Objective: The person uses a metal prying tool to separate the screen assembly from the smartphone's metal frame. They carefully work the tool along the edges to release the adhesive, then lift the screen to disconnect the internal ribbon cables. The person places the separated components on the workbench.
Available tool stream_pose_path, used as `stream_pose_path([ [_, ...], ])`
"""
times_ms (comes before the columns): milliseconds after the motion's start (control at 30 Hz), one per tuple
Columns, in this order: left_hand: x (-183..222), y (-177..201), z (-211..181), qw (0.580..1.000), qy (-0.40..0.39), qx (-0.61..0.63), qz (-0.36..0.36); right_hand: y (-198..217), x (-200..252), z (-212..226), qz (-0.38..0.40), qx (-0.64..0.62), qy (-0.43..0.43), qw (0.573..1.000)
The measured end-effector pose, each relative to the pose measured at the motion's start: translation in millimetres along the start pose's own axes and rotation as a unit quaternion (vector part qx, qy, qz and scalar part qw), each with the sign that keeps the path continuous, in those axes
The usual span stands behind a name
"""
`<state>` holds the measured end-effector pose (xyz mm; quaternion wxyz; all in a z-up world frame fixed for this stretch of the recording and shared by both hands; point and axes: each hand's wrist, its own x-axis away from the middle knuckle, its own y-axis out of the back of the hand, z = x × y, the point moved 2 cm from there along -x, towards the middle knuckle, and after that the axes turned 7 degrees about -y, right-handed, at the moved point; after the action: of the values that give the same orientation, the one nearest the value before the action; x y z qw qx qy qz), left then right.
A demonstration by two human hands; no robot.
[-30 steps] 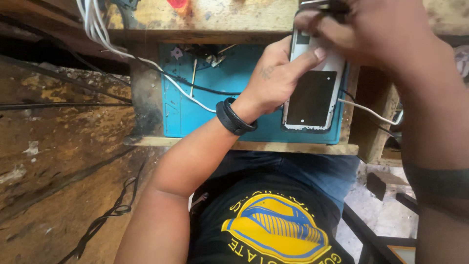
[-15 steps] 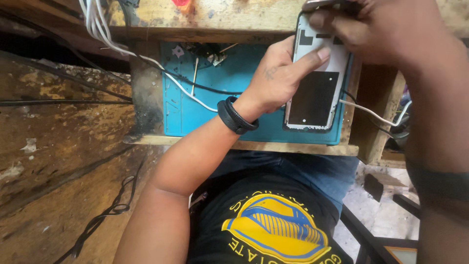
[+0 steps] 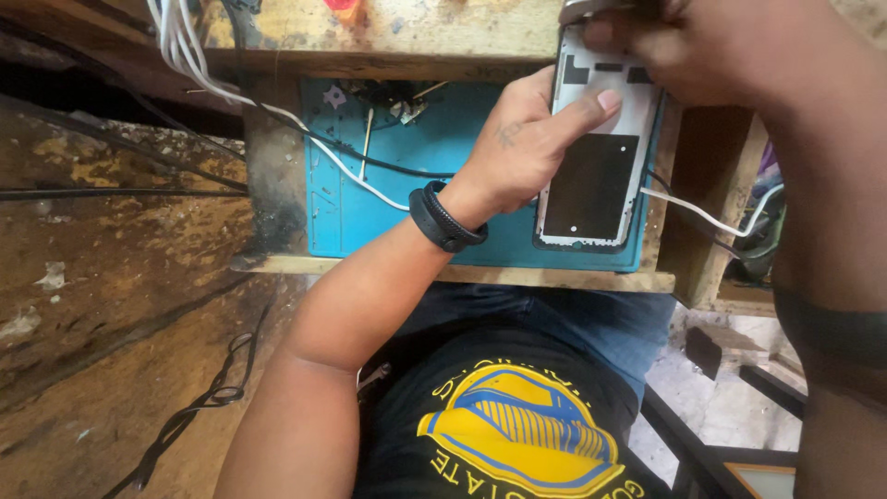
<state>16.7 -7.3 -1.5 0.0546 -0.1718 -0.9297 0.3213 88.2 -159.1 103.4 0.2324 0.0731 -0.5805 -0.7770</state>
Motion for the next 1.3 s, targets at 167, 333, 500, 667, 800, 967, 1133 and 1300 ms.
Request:
stream_pose_path([
  [167,0,1,-1,1.000,-0.001,0.025,0.004,8,5,2,0.006,-0.013,-0.070,0.997],
  [333,0,2,1,1.000,-0.005,0.013,0.002,1,6,-4,0.015,-0.020,-0.072,0.997],
  [500,3,1,-16,0.998,-0.001,-0.054,0.041,-6,25,-43,-0.054,0.112,0.045,0.991],
  [667,10,-3,-35,0.990,0.008,-0.083,0.115,1,50,-39,-0.034,-0.146,0.028,0.988],
  [800,9,-2,-47,0.991,0.050,0.032,0.123,18,74,-16,-0.028,-0.243,-0.104,0.964],
  [967,30,17,-101,0.974,-0.003,0.145,0.171,7,103,-14,-0.077,-0.600,-0.123,0.787],
  [1133,46,2,-77,0.939,-0.023,0.293,0.180,-13,113,14,-0.159,-0.712,-0.117,0.674],
  [1300,45,-9,-23,0.990,0.004,0.143,0.012,-30,123,17,-0.169,-0.657,-0.146,0.720],
])
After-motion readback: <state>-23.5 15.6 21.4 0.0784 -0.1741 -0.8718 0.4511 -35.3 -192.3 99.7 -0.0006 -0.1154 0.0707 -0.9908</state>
